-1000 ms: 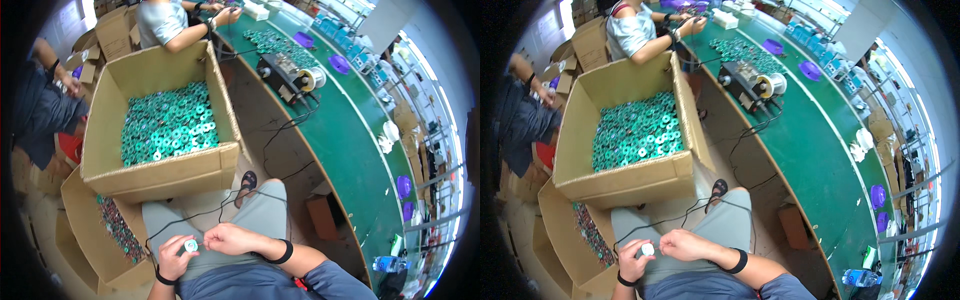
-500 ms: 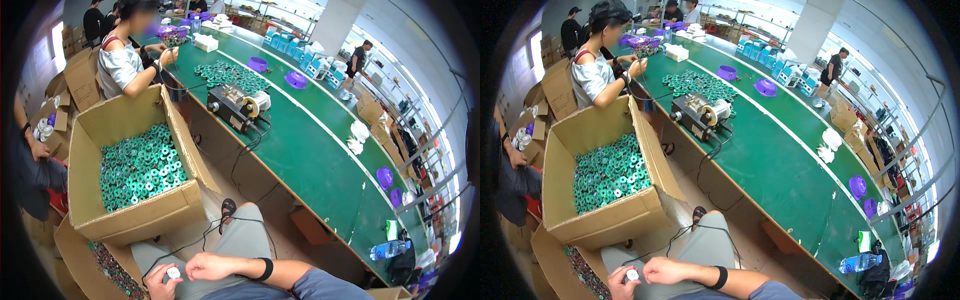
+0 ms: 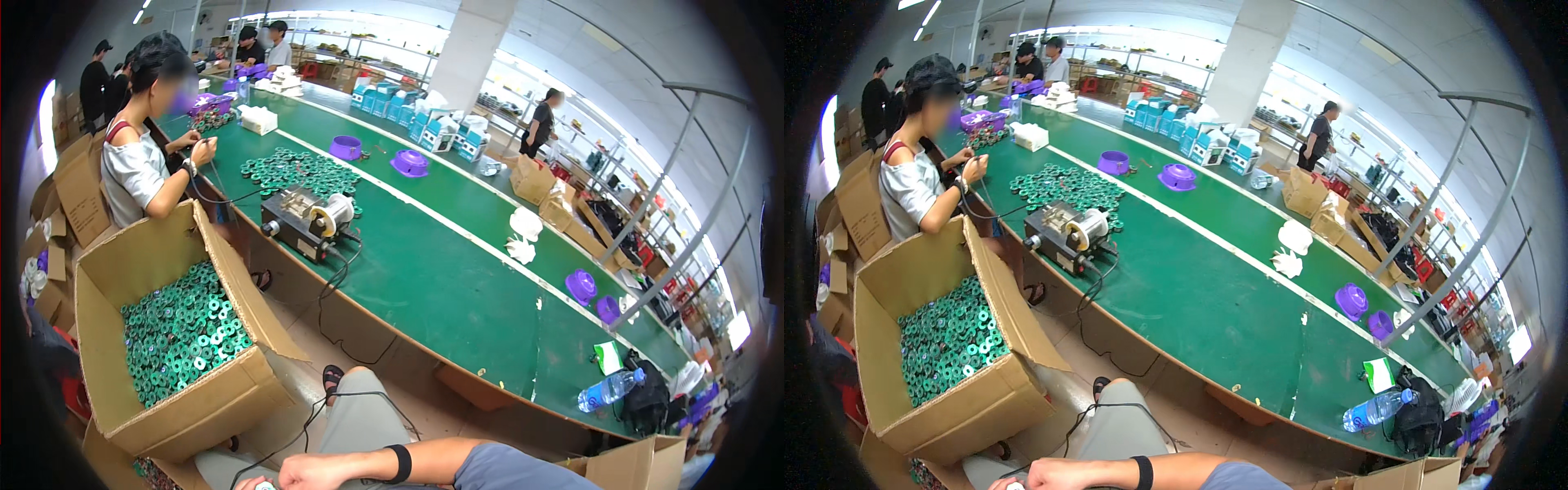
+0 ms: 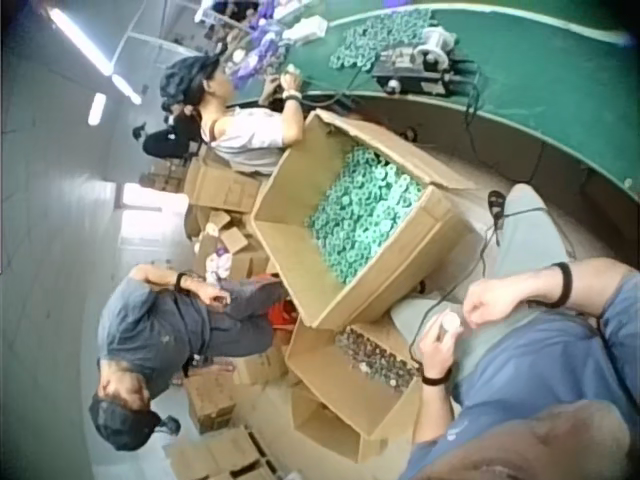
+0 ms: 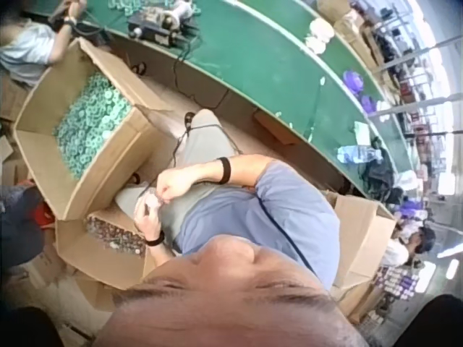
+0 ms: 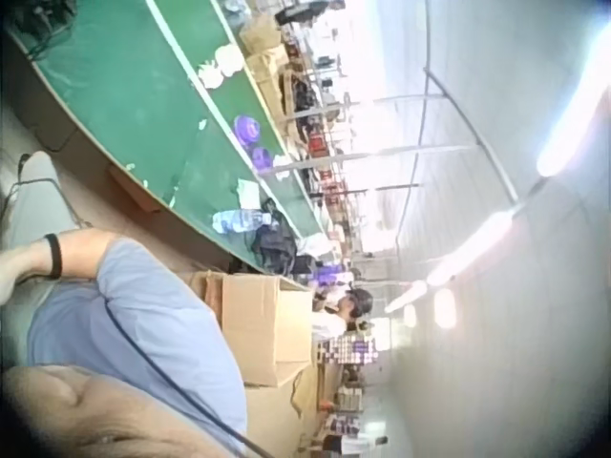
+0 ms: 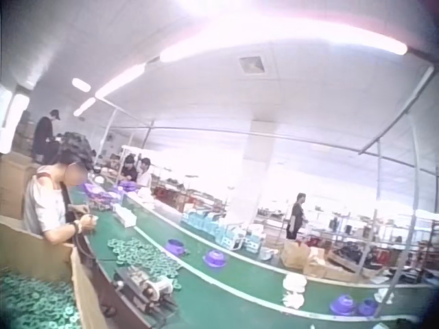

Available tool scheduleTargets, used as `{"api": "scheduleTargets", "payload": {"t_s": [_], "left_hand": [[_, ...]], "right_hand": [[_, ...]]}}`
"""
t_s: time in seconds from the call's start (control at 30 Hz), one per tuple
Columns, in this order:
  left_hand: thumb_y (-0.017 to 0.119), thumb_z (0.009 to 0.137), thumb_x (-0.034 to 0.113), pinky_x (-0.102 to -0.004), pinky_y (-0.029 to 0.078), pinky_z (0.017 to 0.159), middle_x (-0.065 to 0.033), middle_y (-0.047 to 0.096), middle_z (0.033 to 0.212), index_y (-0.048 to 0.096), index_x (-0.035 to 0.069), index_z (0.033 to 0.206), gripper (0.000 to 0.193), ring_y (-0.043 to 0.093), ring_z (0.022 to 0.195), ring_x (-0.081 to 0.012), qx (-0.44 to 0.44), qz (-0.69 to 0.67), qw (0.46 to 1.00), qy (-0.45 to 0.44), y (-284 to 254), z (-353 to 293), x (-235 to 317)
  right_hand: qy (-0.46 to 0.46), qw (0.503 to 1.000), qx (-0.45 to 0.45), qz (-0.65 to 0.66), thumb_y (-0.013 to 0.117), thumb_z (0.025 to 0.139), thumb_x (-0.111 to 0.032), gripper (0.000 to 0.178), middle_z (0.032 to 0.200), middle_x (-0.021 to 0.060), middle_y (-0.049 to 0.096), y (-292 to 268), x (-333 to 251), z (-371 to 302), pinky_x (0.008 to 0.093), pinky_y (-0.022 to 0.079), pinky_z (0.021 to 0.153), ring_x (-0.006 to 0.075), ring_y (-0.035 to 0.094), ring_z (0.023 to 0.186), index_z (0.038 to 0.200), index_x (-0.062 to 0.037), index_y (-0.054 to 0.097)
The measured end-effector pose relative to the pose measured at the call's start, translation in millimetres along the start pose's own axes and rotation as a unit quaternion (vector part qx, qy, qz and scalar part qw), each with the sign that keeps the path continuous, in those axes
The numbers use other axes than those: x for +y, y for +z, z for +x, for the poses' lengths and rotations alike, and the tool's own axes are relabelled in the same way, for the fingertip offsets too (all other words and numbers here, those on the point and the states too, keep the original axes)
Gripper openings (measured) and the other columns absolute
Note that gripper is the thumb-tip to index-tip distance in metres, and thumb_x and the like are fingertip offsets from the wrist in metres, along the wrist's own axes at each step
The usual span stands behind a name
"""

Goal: The person assembles small circular electronic components by hand, sorting capacitors, wires, and plastic housings from cardboard boxes and attaching them to circuit boards.

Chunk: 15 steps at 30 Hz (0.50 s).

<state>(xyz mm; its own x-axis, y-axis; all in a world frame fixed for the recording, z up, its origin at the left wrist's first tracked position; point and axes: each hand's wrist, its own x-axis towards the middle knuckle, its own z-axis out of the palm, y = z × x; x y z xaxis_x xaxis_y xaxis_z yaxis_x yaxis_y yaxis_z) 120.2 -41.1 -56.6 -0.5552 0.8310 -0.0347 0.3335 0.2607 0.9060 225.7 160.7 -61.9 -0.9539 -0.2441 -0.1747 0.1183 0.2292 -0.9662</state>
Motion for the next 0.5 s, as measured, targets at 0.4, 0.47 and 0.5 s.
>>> {"api": "scheduleTargets", "payload": {"t_s": [0.4, 0.47, 0.5], "left_hand": [[0.062, 0.090, 0.002, -0.0375, 0.051, 0.088, -0.0167, 0.070, 0.105, 0.068, -0.005, 0.108, 0.020, 0.065, 0.095, -0.0295, 0.044, 0.066, 0.993, 0.090, -21.5, 14.9, 4.6], [0.065, 0.088, -0.002, -0.0385, 0.051, 0.089, -0.0167, 0.070, 0.106, 0.067, -0.005, 0.109, 0.022, 0.066, 0.095, -0.0290, 0.076, 0.077, 0.988, 0.105, -37.1, 26.1, 11.6], [0.064, 0.088, -0.003, -0.0380, 0.051, 0.090, -0.0167, 0.070, 0.106, 0.067, -0.006, 0.110, 0.022, 0.066, 0.096, -0.0287, 0.105, 0.096, 0.982, 0.121, -43.8, 32.7, 22.6]], "right_hand": [[-0.112, 0.918, 0.328, -0.192, 0.066, 0.088, -0.024, 0.024, 0.077, 0.0165, 0.070, -26.1, -31.6, -43.1, 0.0403, 0.053, 0.064, 0.0322, 0.067, 0.068, 0.086, -0.0010, 0.071], [-0.061, 0.925, 0.347, -0.139, 0.072, 0.084, -0.024, 0.035, 0.078, 0.0092, 0.051, -44.6, -12.0, -59.6, 0.0400, 0.045, 0.062, 0.0269, 0.052, 0.068, 0.071, -0.0047, 0.046], [-0.061, 0.917, 0.371, -0.133, 0.071, 0.083, -0.019, 0.034, 0.075, 0.0088, 0.051, -56.7, -18.9, -70.8, 0.0392, 0.043, 0.060, 0.0262, 0.052, 0.065, 0.069, -0.0038, 0.044]]}}
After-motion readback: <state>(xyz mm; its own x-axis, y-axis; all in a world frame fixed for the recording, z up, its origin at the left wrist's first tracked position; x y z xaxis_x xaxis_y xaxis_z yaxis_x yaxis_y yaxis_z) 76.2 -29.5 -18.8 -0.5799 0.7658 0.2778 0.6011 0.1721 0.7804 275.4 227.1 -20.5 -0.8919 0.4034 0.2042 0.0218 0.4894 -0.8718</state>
